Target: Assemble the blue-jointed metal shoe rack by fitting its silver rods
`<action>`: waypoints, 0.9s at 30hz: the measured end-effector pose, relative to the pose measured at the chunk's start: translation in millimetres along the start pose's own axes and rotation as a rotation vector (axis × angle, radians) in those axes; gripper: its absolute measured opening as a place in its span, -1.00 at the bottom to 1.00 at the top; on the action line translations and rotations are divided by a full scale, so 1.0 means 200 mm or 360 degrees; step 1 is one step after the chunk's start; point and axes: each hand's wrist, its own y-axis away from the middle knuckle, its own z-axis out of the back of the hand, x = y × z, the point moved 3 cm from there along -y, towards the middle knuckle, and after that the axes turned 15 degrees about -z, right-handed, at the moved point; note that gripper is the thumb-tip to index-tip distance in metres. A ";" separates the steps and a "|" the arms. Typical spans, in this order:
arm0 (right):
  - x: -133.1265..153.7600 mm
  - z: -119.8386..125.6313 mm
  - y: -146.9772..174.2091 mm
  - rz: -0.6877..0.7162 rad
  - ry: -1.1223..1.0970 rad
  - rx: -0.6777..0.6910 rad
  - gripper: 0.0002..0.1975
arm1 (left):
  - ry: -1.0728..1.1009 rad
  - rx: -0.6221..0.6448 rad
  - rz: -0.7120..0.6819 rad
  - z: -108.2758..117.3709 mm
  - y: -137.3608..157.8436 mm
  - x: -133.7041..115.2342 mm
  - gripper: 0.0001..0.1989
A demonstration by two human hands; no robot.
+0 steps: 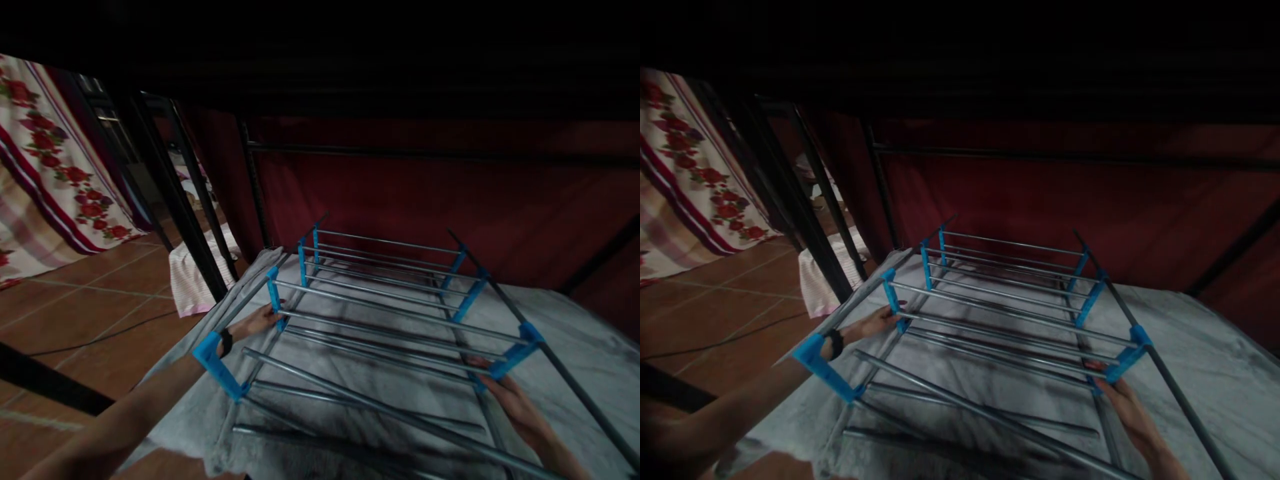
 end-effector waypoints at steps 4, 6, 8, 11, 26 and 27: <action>0.04 0.04 -0.03 0.0046 0.0040 -0.0137 -0.62 | 0.0102 -0.0044 -0.0057 -0.05 -0.03 0.08 -0.56; 0.06 0.09 -0.01 0.0025 0.0084 -0.0175 -0.61 | 0.0082 -0.0101 -0.0099 -0.07 0.00 0.08 -0.53; 0.08 0.14 0.01 0.0006 0.0149 -0.0161 -0.60 | 0.0069 -0.0143 -0.0108 -0.11 0.05 0.07 -0.55; 0.09 0.18 0.02 0.0020 0.0204 -0.0094 -0.58 | 0.0052 -0.0187 -0.0067 -0.17 0.13 0.06 -0.57; 0.05 0.18 -0.07 -0.0009 0.0159 -0.0055 -0.53 | -0.0030 -0.0341 -0.0106 -0.22 0.05 0.02 -0.66; 0.05 0.18 -0.08 -0.0007 0.0168 -0.0049 -0.53 | -0.0054 -0.0349 -0.0098 -0.22 0.05 0.02 -0.67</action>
